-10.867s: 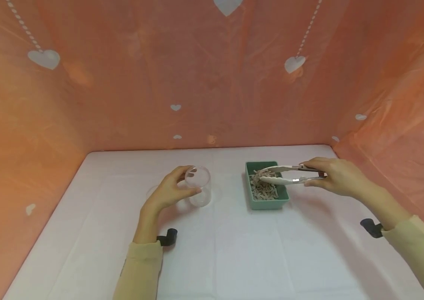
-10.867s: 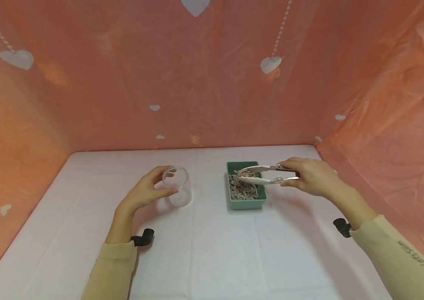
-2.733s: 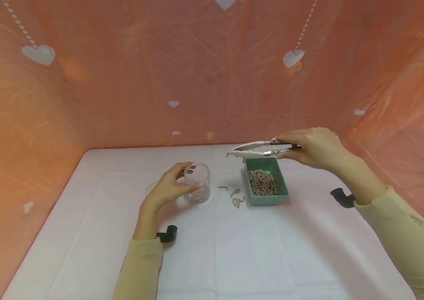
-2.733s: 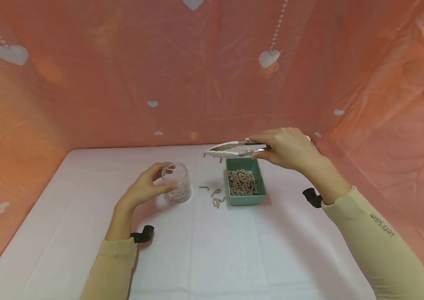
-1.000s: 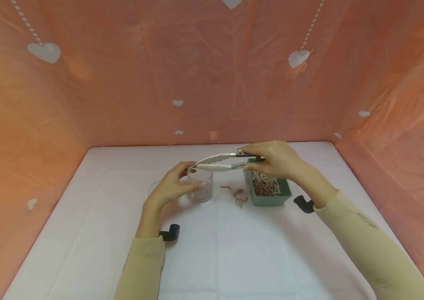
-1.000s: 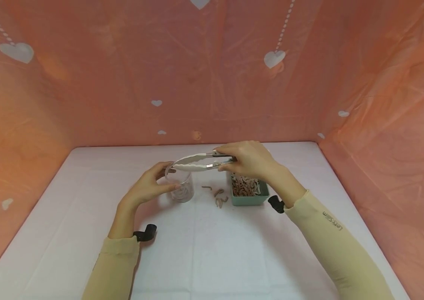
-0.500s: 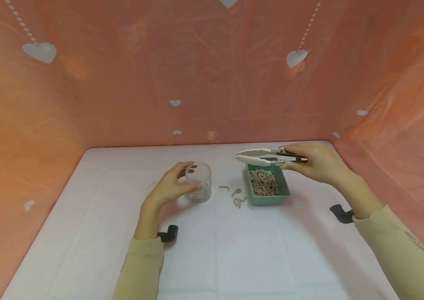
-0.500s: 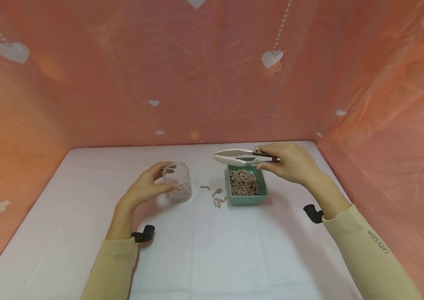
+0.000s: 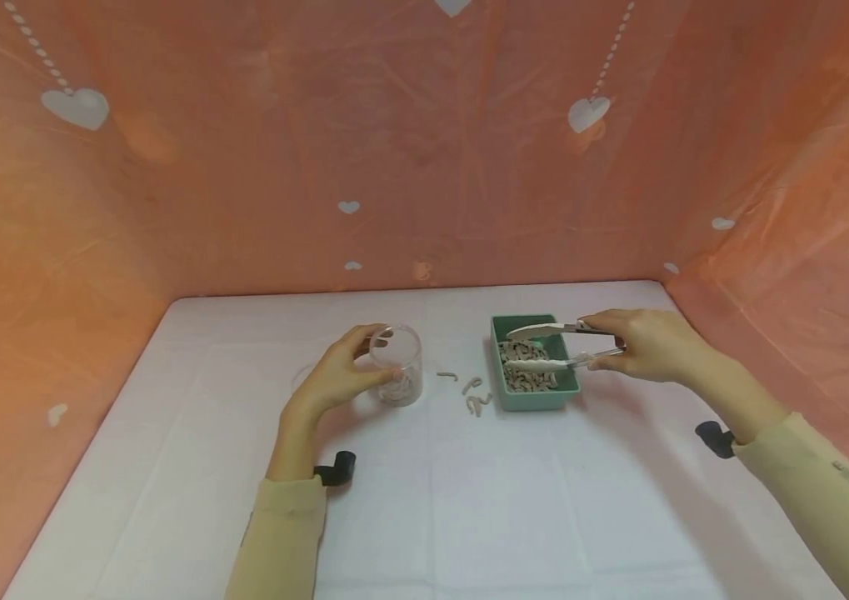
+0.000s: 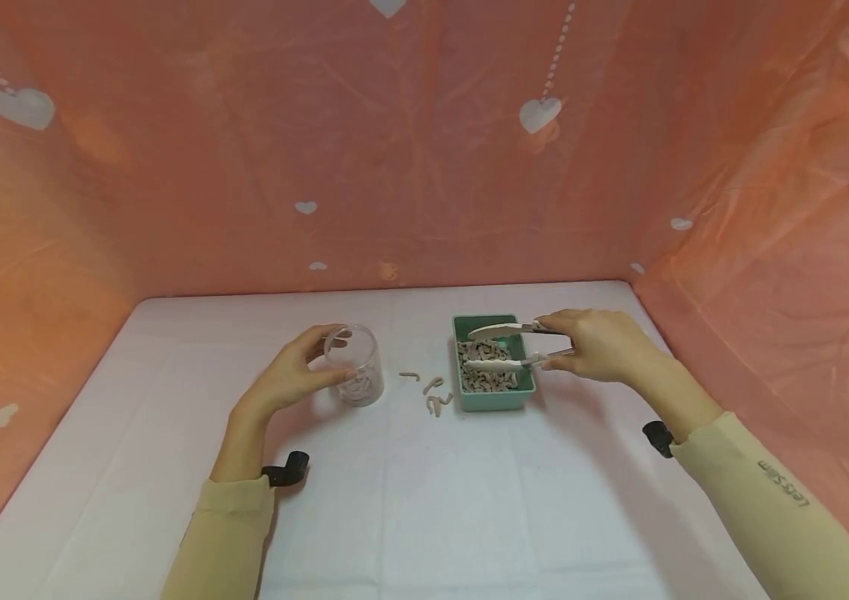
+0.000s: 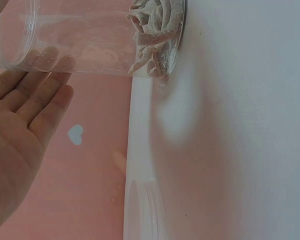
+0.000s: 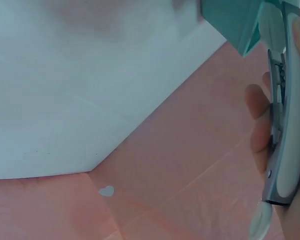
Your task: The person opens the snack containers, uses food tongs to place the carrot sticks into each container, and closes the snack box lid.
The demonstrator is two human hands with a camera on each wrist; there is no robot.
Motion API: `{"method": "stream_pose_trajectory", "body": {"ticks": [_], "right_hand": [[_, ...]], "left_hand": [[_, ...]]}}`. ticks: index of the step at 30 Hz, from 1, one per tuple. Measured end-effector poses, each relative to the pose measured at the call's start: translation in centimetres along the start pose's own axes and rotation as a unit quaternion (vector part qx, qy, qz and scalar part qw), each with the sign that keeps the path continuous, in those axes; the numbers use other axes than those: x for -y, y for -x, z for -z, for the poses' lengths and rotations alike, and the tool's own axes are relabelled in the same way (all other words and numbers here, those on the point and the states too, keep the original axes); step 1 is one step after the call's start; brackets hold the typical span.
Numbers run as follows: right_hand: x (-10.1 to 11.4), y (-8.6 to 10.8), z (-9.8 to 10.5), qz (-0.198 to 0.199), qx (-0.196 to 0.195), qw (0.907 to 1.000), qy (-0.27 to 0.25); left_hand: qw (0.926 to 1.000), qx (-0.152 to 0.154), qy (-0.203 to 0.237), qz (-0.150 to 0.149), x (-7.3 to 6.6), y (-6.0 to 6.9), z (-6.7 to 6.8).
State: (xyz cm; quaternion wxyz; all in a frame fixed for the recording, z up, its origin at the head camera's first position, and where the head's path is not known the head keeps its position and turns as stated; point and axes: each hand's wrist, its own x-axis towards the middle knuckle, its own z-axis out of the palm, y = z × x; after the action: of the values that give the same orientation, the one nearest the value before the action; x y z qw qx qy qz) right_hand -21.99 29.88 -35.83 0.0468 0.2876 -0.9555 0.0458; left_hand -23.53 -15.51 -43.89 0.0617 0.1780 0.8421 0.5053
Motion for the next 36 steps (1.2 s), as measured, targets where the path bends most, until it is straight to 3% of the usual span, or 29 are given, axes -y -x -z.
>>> {"method": "stream_pose_trajectory", "body": {"ticks": [19, 36], "right_hand": [[0.5, -2.0, -0.5, -0.015, 0.063, 0.9977, 0.020], [1.1, -1.8, -0.6, -0.004, 0.045, 0.9987, 0.022]], "left_hand": [[1.0000, 0.005, 0.001, 0.006, -0.2, 0.1, 0.2], [1.0000, 0.004, 0.001, 0.001, 0.0, 0.1, 0.4]]}}
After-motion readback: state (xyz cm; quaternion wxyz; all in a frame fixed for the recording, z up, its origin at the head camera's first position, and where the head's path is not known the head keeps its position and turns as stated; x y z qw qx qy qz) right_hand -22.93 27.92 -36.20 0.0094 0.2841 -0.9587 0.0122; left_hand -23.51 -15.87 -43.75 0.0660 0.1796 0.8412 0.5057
